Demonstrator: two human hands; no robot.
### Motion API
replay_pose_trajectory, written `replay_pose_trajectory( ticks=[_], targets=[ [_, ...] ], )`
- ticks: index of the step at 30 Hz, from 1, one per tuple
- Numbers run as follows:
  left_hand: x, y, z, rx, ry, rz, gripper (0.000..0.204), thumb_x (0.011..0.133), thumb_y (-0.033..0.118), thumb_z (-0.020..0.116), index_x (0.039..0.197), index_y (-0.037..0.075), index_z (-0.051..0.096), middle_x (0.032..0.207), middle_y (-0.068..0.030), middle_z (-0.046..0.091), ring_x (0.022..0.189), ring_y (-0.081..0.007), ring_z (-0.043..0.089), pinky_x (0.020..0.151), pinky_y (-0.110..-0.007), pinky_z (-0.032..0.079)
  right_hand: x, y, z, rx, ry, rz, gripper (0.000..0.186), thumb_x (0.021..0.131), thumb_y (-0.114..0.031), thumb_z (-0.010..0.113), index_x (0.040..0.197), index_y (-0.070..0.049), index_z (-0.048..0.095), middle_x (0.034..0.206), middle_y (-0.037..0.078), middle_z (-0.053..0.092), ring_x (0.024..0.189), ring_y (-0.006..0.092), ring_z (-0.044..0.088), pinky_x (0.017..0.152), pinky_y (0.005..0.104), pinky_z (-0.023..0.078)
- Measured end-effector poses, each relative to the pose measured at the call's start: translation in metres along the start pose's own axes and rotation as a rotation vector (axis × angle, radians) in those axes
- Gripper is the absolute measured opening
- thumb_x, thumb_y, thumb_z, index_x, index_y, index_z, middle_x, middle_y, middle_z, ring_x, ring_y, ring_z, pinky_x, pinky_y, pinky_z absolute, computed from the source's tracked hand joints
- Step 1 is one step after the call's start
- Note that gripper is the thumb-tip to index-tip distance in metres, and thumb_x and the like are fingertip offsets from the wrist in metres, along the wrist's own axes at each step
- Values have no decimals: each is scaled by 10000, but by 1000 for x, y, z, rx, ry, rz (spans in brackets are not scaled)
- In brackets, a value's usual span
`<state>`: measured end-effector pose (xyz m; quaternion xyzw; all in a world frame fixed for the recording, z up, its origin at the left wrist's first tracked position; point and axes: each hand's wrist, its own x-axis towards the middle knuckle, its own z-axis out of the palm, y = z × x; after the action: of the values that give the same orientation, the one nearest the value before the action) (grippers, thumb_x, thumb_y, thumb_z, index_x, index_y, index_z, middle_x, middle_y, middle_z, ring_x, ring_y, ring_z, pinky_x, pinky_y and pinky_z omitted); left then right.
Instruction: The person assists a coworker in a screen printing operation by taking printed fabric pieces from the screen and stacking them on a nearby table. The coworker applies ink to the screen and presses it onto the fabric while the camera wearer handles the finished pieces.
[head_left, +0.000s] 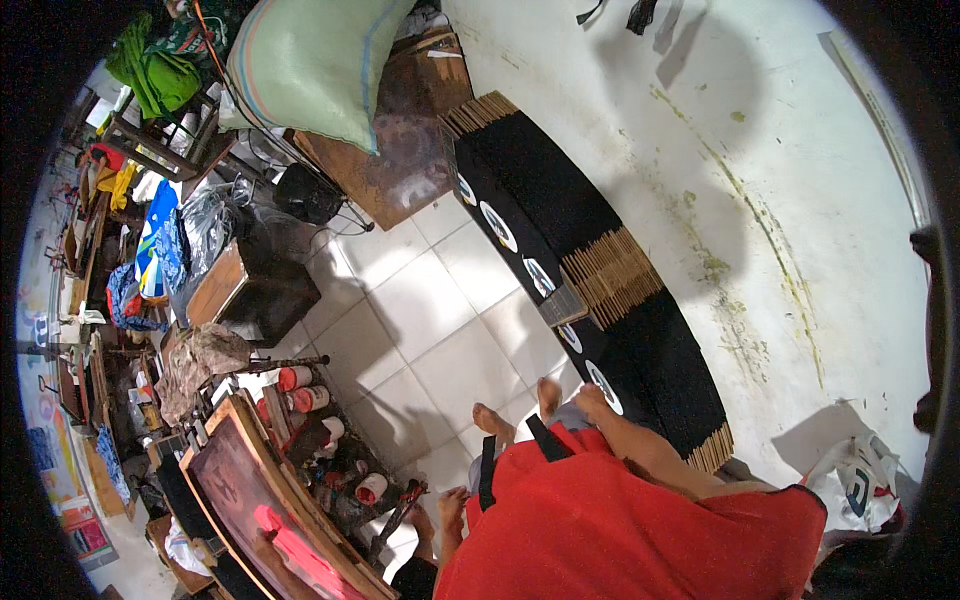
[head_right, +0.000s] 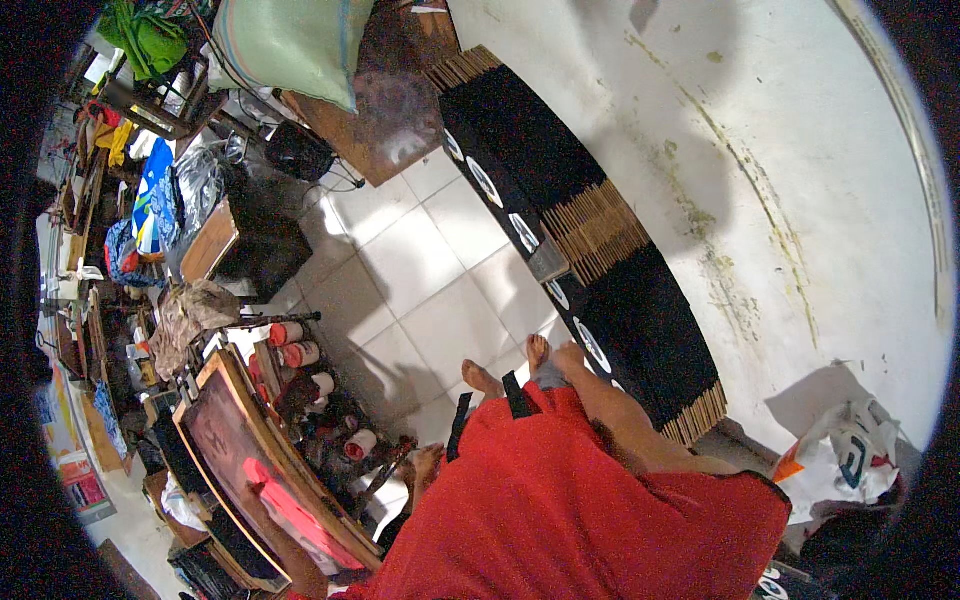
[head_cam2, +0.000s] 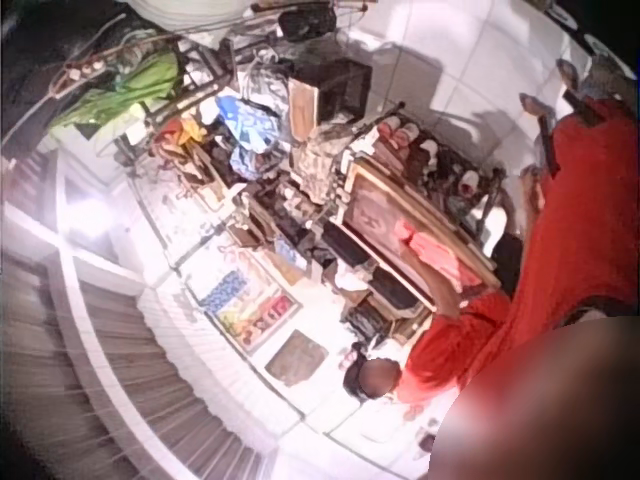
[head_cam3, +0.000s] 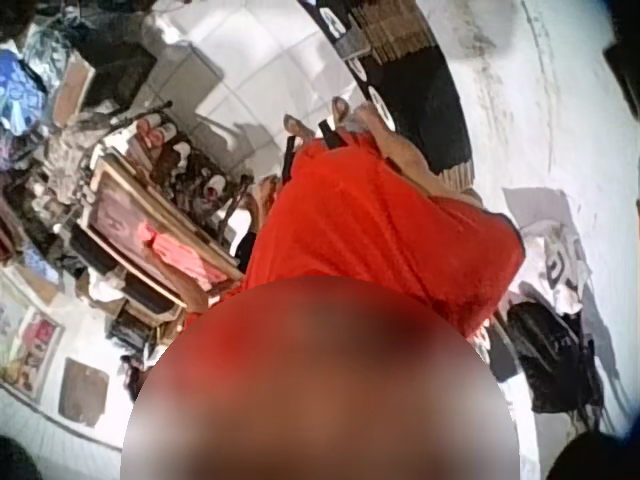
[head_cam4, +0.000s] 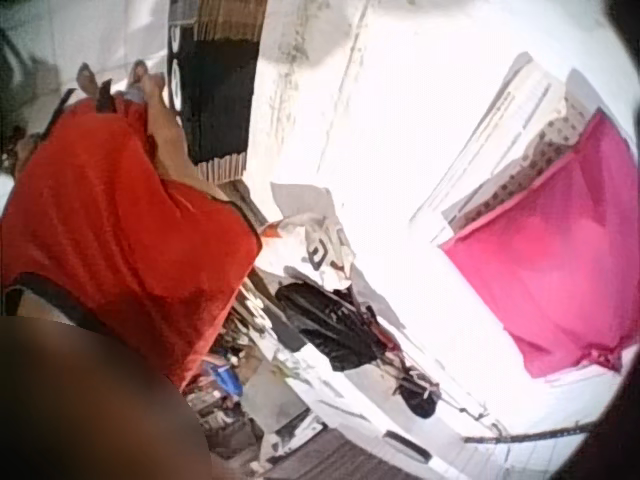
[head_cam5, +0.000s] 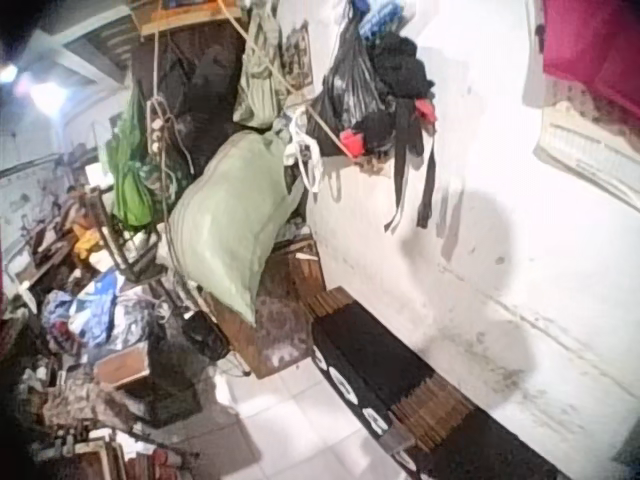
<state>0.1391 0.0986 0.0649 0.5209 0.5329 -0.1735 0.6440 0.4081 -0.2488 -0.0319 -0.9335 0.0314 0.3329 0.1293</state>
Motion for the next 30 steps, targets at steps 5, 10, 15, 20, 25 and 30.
replay_pose_trajectory(
  ticks=[5,10,15,20,25,30],
  targets=[
    [40,1,-34,43,20,60,234,790,191,625,924,-1,628,729,-65,637,636,-144,598,548,-257,457,-35,3,-5,87,18,56,202,655,-185,656,731,2,644,786,168,630,757,279,623,666,370,486],
    [64,29,-58,147,-29,59,167,798,107,590,931,9,619,771,-73,647,625,-158,615,521,-271,472,-50,-16,-15,387,109,146,382,629,-185,712,972,-32,641,920,130,642,839,242,615,730,331,487],
    [63,47,-77,5,4,124,189,795,92,579,960,4,603,774,-86,650,624,-161,615,503,-269,471,-61,-32,-10,343,81,76,388,630,-227,731,964,-44,654,987,133,644,901,250,617,788,333,485],
    [59,28,-72,52,108,186,223,815,128,549,1002,14,587,799,-86,656,632,-179,622,505,-263,476,-64,-40,-28,316,-64,19,378,632,-242,733,951,-51,665,974,145,645,903,262,616,795,335,483],
    [31,-48,-27,-137,110,43,170,779,141,602,892,15,585,705,-66,623,569,-160,584,468,-263,409,-47,-15,-59,334,-36,-28,380,631,-199,737,971,-51,657,975,132,641,917,262,605,814,330,474],
    [1,-142,40,696,-78,310,246,775,239,581,835,11,652,702,-107,628,573,-144,574,500,-292,445,-6,56,-58,219,-74,-79,287,648,-163,692,897,-26,653,852,149,652,812,266,629,696,371,488]
  ],
)
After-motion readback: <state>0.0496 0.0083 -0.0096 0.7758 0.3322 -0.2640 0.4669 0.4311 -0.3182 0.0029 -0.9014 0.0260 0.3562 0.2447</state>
